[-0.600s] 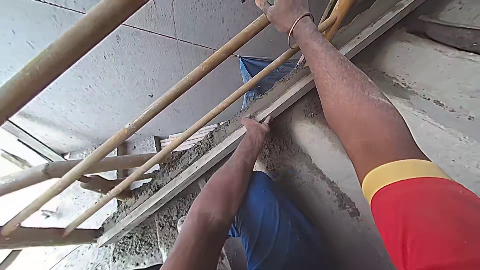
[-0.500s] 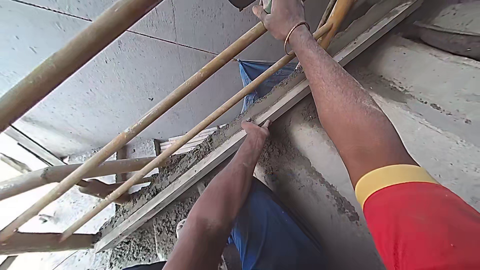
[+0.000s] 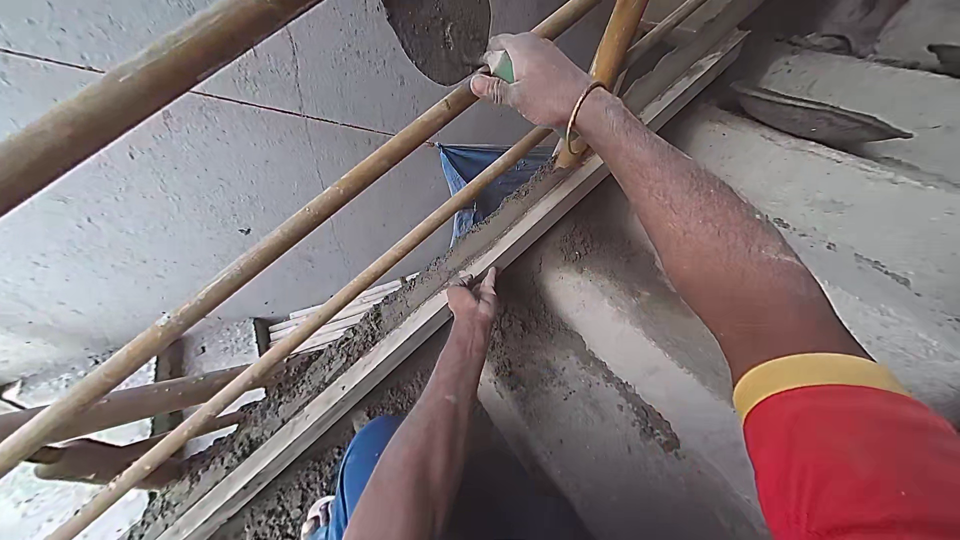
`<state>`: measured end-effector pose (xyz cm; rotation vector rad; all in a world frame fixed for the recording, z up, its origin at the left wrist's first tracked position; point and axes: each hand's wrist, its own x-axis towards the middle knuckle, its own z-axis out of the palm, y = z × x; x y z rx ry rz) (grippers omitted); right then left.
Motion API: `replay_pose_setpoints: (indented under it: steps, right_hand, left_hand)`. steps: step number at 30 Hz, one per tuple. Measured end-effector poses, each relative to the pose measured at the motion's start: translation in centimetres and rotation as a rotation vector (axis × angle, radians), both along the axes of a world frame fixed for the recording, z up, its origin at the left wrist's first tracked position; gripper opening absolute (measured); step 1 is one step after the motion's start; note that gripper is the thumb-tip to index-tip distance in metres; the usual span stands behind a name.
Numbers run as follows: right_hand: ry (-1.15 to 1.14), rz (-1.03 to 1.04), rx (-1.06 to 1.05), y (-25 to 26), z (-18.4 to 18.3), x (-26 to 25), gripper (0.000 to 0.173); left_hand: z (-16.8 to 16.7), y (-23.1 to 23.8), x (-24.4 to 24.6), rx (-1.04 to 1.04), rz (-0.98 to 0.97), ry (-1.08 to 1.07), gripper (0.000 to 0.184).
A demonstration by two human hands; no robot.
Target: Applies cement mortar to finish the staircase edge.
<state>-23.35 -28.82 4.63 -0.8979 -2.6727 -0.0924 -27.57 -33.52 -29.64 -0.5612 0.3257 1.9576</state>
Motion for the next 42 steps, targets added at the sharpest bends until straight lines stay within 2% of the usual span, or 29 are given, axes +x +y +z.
replay_pose_setpoints:
  steps: [5,8,10,13,16,18,19,20,21,23,25,27,30,32,35,39,42]
  right_hand:
    - [-0.304,-0.308,0.170,-2.0,5.1,0.6,0.047]
    - [-0.318,-0.519,0.206,-1.3,6.6,7.3,0.044]
    - [-0.172,-0.655,0.217,-0.2,5.2,13.6,0.043]
    - [0.252,-0.778,0.138,3.6,1.2,24.7,0.044]
    - [0.899,-0.829,0.022,9.0,-2.8,35.1,0.036]
    - [1.515,-0.723,-0.141,11.9,-5.2,40.0,0.035]
    - [1.755,-0.647,-0.228,12.8,-5.5,42.0,0.041]
    - [1.929,-0.555,-0.280,13.7,-6.0,43.7,0.056]
    - [2.047,-0.462,-0.276,14.8,-6.3,45.1,0.060]
    - [2.185,-0.345,-0.173,16.6,-6.2,47.1,0.048]
    - [2.131,-0.350,-0.033,17.7,-5.1,48.4,0.043]
    - [1.996,-0.435,-0.005,19.0,-4.1,49.4,0.045]
    - [1.819,-0.509,-0.119,21.7,-2.6,50.6,0.069]
    - [1.628,-0.639,-0.117,23.7,-1.3,51.4,0.075]
    - [1.359,-0.782,-0.100,26.5,-0.8,52.4,0.069]
    - [1.170,-0.843,-0.049,27.9,-1.2,53.1,0.059]
    - [1.034,-0.969,0.031,26.6,-1.1,52.2,0.064]
  left_hand:
    - [-0.2,0.0,-0.7,-0.007,0.037,-0.020,0.051]
    - [-0.3,0.1,0.2,-0.005,0.017,0.050,0.039]
    - [-0.3,0.1,0.1,-0.013,0.019,0.069,0.033]
    - [-0.2,0.2,0.5,-0.025,0.034,0.062,0.033]
    - [-0.1,0.3,1.0,-0.040,0.072,0.052,0.037]
    - [-0.3,0.2,1.3,-0.051,0.086,0.060,0.037]
    - [-0.3,0.3,1.4,-0.052,0.090,0.062,0.038]
    - [-0.4,0.2,1.4,-0.055,0.094,0.064,0.038]
    - [-0.4,0.2,1.3,-0.063,0.100,0.064,0.038]
    - [-0.2,0.4,1.5,-0.063,0.119,0.059,0.038]
    - [-0.1,0.8,1.6,-0.059,0.133,0.072,0.039]
    - [-0.4,0.7,1.3,-0.078,0.147,0.095,0.036]
    - [-0.9,0.5,1.0,-0.098,0.133,0.115,0.047]
    - [-0.7,0.7,1.0,-0.089,0.118,0.124,0.053]
    - [-0.5,0.5,1.1,-0.091,0.105,0.129,0.056]
    - [-0.1,0.5,1.3,-0.102,0.129,0.114,0.056]
    - [-0.2,0.6,1.4,-0.095,0.140,0.083,0.055]
